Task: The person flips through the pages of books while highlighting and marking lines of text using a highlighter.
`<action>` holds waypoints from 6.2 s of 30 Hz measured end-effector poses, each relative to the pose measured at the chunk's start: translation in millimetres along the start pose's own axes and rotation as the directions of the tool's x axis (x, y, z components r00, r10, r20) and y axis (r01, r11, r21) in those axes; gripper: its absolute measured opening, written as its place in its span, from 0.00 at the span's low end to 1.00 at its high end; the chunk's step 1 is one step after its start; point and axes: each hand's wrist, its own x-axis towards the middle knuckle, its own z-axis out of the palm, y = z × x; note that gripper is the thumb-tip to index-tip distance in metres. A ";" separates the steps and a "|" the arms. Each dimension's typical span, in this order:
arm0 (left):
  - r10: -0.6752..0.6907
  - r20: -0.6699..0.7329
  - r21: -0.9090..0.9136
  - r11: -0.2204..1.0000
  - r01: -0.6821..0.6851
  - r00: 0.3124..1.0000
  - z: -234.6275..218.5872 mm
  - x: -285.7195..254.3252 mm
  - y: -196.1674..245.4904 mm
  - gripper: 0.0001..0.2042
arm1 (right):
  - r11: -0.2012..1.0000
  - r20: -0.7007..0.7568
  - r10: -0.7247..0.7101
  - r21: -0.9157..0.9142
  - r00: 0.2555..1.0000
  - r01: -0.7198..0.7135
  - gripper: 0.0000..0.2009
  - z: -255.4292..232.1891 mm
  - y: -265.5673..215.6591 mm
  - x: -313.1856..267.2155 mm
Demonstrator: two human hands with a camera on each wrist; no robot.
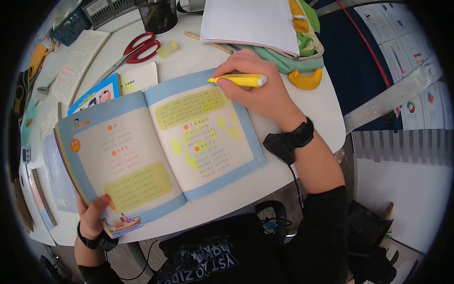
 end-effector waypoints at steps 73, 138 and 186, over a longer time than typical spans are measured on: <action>-0.019 0.075 0.023 1.000 0.018 0.997 -3.6 -3.6 2.9 0.19 | 0.993 -0.007 0.056 0.101 0.998 -0.055 0.04 -5.3 6.8 -3.6; 0.005 0.147 -0.029 1.000 -0.001 0.989 7.5 8.7 8.6 0.17 | 0.884 0.023 0.001 -0.468 1.000 0.010 0.07 -8.0 -36.5 -11.4; 0.005 0.264 0.011 1.000 -0.008 0.964 12.7 6.6 2.5 0.21 | 0.756 0.194 0.301 0.549 0.934 -0.357 0.06 39.0 -58.4 -13.2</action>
